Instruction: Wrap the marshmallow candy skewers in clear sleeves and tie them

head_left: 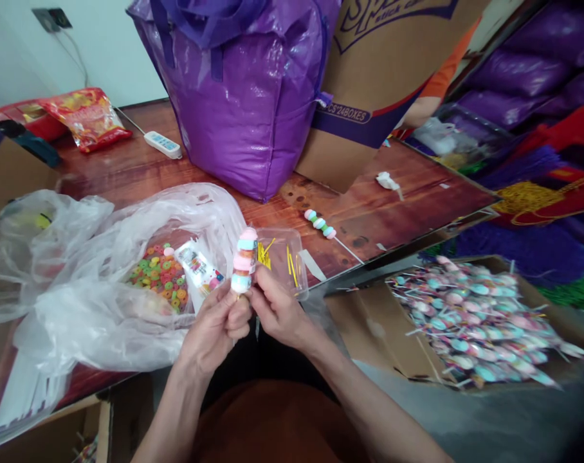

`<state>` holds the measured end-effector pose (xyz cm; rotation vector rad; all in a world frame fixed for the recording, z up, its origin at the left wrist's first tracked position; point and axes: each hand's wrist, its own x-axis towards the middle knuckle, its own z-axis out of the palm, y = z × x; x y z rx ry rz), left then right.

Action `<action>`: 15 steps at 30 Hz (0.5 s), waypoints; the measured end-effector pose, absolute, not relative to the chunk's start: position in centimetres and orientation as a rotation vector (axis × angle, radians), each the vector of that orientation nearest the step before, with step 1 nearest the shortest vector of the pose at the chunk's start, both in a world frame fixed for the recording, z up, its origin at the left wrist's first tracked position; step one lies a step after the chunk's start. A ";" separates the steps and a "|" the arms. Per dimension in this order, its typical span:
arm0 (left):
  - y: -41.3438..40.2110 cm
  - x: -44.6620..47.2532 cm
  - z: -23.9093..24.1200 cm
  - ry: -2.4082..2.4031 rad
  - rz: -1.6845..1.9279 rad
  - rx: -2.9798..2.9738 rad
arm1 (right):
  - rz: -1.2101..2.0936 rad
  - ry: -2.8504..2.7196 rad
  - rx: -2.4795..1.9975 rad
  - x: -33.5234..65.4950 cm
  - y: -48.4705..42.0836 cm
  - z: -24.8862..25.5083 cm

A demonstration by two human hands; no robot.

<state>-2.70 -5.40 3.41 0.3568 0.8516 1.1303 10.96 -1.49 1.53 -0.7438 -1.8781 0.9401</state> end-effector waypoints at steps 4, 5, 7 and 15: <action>-5.7 -1.1 2.4 1.236 1.444 0.685 | 0.883 -1.878 -0.968 10.5 -1.7 1.2; -5.9 -0.8 2.2 1.311 1.487 0.770 | 0.926 -1.871 -1.009 10.5 -1.8 1.2; -6.1 -0.6 1.8 1.371 1.491 0.891 | 1.014 -1.835 -1.058 10.6 -1.7 1.5; -4.3 -1.9 2.1 1.056 1.401 0.326 | 0.922 -1.802 -0.949 11.3 -1.5 1.0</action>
